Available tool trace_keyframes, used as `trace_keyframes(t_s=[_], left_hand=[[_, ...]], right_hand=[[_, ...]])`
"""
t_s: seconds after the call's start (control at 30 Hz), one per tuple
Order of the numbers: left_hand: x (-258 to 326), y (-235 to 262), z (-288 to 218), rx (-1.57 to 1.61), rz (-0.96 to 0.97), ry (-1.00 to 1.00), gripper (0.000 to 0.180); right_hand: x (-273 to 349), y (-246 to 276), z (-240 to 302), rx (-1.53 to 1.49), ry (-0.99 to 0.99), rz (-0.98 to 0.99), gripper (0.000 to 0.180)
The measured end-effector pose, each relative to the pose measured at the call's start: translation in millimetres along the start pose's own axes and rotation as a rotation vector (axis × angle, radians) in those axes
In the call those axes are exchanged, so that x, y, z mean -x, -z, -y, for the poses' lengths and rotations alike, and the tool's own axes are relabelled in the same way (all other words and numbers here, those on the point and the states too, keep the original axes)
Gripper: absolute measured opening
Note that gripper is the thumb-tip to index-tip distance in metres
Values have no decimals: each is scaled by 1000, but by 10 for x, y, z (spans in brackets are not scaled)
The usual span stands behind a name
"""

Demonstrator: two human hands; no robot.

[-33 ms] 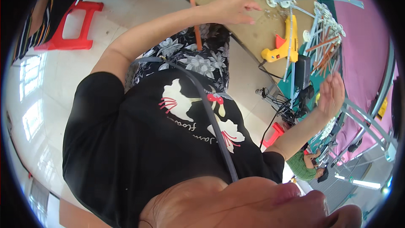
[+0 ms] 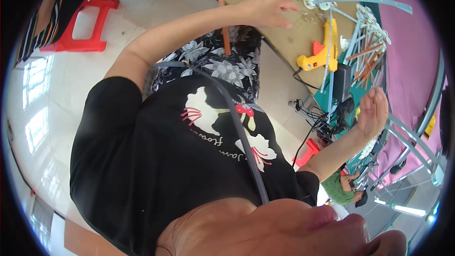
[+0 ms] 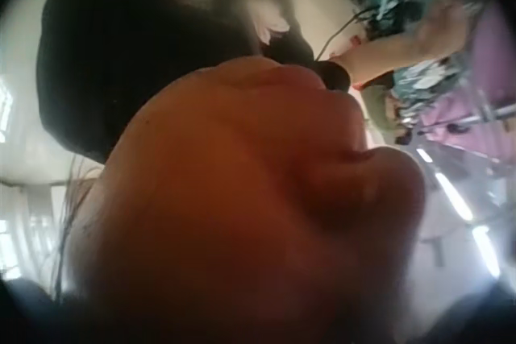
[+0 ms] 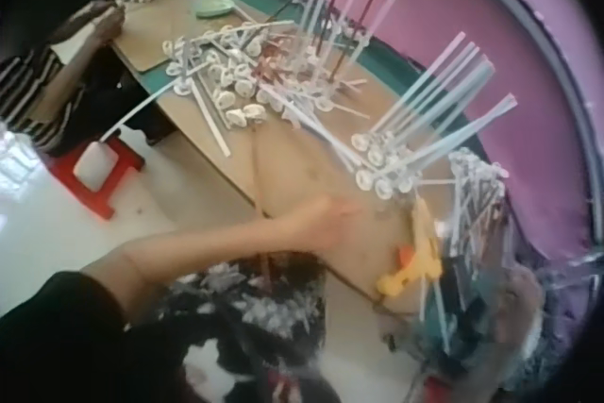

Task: The person assembles light fixtures by attaching LED strips onto circular plastic bases by hand.

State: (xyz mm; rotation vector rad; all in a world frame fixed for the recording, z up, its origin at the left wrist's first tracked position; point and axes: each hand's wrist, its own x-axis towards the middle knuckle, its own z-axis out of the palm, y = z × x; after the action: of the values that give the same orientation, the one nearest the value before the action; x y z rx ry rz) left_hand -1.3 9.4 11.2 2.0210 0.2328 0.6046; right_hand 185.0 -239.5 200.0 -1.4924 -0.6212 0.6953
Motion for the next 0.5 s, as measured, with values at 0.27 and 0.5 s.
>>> trace_keyframes(t_s=[0.27,0.5], left_hand=[[-7,-10,4,-103,-188,-118,45],[40,30,123,-72,30,92,54]], right_hand=[[80,-513,-13,-81,-102,345,27],[-231,-807,-341,-494,-304,566,24]])
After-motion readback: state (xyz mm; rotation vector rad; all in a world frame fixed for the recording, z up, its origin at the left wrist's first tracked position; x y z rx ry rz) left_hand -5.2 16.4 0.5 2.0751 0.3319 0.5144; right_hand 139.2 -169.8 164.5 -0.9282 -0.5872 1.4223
